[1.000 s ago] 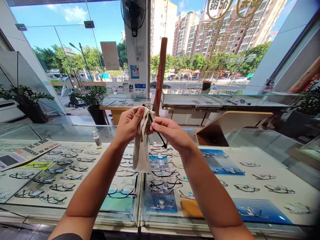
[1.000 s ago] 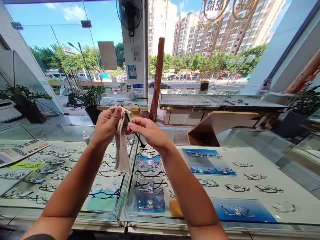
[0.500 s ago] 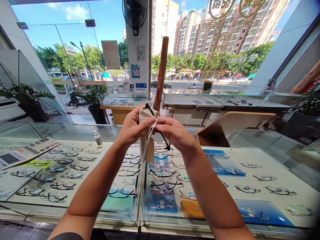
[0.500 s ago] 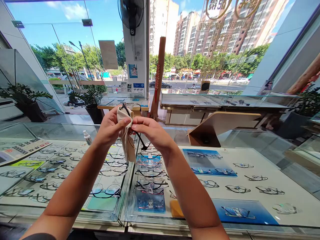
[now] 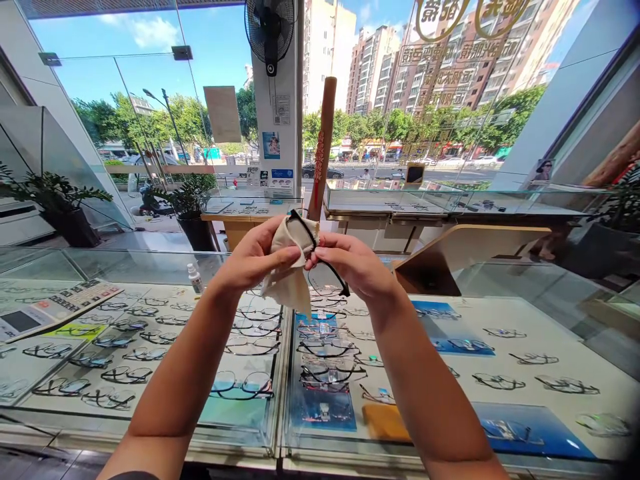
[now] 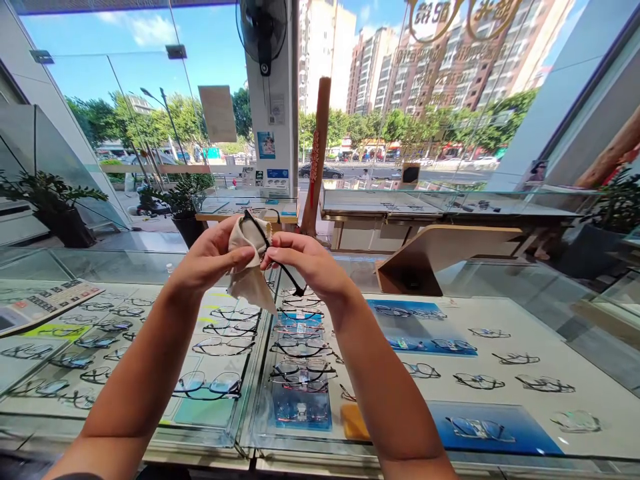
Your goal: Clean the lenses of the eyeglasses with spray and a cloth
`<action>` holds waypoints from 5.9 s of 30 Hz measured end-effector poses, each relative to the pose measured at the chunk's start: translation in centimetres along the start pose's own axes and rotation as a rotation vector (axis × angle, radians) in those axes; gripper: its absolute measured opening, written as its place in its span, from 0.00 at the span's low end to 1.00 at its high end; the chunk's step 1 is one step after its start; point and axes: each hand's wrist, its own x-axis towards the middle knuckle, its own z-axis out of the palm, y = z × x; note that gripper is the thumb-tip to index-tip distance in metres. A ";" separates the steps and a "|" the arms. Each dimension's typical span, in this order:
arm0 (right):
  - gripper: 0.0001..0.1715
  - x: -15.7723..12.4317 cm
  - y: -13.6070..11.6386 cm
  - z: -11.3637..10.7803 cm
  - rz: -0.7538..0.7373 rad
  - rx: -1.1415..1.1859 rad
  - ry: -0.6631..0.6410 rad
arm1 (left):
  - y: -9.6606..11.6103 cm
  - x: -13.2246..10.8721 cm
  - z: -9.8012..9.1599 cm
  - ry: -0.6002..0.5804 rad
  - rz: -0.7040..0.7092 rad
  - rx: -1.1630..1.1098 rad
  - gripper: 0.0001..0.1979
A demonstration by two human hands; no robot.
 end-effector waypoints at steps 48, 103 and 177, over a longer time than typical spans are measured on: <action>0.13 -1.5 -2.8 -2.6 0.157 -0.186 -0.017 | 0.0 -0.3 -0.5 0.086 0.511 0.990 0.38; 0.25 -1.5 -1.4 -0.4 -0.541 -0.830 0.771 | -1.0 -0.3 1.4 0.810 0.427 0.809 0.29; 0.26 -0.3 -0.1 -1.3 -0.329 -0.488 0.633 | -0.9 -0.3 1.7 0.796 0.432 0.790 0.29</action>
